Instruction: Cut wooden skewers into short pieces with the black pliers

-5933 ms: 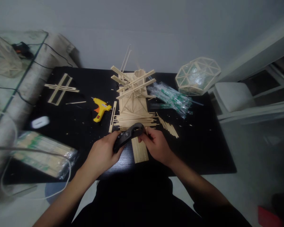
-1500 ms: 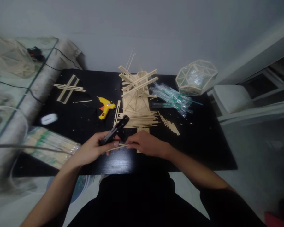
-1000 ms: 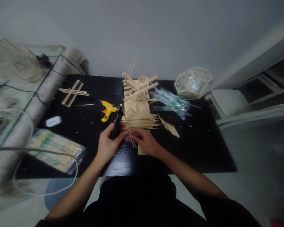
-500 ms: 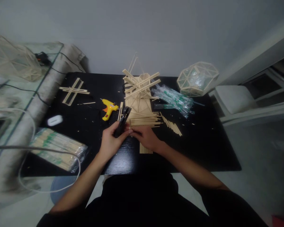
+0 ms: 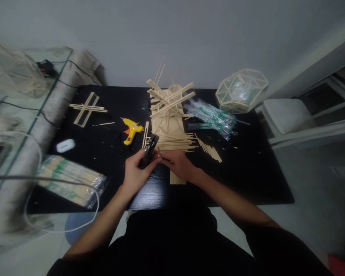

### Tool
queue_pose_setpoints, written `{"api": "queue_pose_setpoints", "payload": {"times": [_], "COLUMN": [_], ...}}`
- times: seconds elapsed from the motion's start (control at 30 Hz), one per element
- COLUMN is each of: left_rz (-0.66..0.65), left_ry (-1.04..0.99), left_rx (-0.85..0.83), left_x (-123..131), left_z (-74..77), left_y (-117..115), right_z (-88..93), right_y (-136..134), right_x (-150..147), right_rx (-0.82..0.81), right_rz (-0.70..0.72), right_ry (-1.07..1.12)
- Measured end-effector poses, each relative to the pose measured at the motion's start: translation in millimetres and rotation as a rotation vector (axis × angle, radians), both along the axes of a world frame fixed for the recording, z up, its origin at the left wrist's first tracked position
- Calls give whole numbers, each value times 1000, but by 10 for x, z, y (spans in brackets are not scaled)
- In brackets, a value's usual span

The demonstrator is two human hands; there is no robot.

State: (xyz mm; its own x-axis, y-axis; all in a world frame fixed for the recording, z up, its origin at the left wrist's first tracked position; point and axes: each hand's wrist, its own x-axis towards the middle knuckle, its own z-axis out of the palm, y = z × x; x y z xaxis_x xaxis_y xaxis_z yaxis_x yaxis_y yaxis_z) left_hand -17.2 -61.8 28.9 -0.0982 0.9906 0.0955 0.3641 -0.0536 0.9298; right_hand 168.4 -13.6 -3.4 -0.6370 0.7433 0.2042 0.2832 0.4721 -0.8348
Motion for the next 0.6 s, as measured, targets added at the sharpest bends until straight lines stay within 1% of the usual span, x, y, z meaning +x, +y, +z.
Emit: {"api": "queue_pose_setpoints", "payload": {"times": [0.13, 0.23, 0.37, 0.6], "left_rz": [-23, -37, -41, -19], "left_ry": [25, -1, -73, -99], "left_rx": [61, 92, 79, 75], "left_x": [14, 14, -1, -33], "left_z": [-44, -73, -104, -95], "left_y": [6, 31, 50, 61], "right_z": [-73, -108, -117, -130], "right_y": [-15, -1, 37, 108], "right_x": [28, 44, 50, 41], "right_rx": [81, 105, 135, 164], "right_rz": [-6, 24, 68, 109], "right_ry": [23, 47, 74, 4]}}
